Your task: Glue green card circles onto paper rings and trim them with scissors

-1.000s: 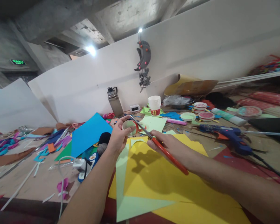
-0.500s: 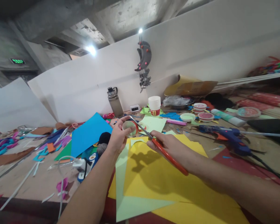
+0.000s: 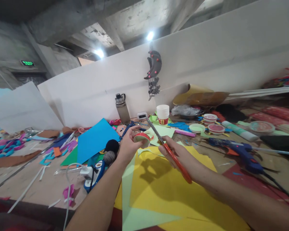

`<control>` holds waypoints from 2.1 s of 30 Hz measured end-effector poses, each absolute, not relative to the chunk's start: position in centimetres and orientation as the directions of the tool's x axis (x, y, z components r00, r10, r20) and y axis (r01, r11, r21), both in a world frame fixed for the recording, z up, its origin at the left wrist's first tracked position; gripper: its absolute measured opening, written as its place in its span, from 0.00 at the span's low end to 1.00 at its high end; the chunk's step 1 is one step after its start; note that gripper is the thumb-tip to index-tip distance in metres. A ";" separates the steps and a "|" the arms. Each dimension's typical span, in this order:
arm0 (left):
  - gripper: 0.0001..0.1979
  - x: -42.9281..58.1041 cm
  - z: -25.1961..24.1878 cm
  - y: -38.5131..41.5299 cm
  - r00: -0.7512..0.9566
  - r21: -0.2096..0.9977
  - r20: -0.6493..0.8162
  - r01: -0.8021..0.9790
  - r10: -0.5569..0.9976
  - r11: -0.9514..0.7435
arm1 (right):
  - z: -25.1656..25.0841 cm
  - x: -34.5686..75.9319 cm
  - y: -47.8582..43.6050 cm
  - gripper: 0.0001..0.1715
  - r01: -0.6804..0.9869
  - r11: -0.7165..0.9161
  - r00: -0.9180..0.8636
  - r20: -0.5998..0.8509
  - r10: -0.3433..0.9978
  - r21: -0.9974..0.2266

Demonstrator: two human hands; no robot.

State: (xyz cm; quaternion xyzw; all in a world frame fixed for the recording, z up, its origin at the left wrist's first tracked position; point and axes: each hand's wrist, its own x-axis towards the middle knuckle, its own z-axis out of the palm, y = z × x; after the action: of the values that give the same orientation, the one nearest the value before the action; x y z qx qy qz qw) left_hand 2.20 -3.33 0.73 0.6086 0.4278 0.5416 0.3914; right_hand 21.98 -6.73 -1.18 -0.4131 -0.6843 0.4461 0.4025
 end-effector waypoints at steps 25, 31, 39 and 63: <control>0.09 2.3 0.4 -3.7 0.092 0.978 0.194 -0.089 0.977 -0.186 | -1.2 22.6 -5.9 0.21 0.228 0.287 -0.431 0.168 0.887 -0.930; 0.09 1.3 1.9 -3.6 0.155 0.984 0.125 -0.144 0.980 -0.103 | -0.2 23.0 -6.3 0.23 0.273 0.327 -0.509 0.153 0.847 -0.905; 0.09 0.5 1.2 -3.1 0.275 0.995 0.102 -0.030 0.956 -0.097 | -0.7 23.3 -5.4 0.23 0.309 0.389 -0.567 0.160 0.808 -0.868; 0.11 0.4 1.2 -3.2 0.270 0.995 0.096 -0.026 0.958 -0.093 | -0.1 23.2 -5.6 0.18 0.356 0.407 -0.550 0.163 0.819 -0.841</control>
State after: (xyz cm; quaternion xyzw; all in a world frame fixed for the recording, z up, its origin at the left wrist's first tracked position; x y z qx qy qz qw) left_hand 0.43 -3.17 1.24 0.5837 0.3992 0.4534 0.5425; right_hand 23.25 -5.59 -0.09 -0.3739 -0.7860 0.3961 0.2923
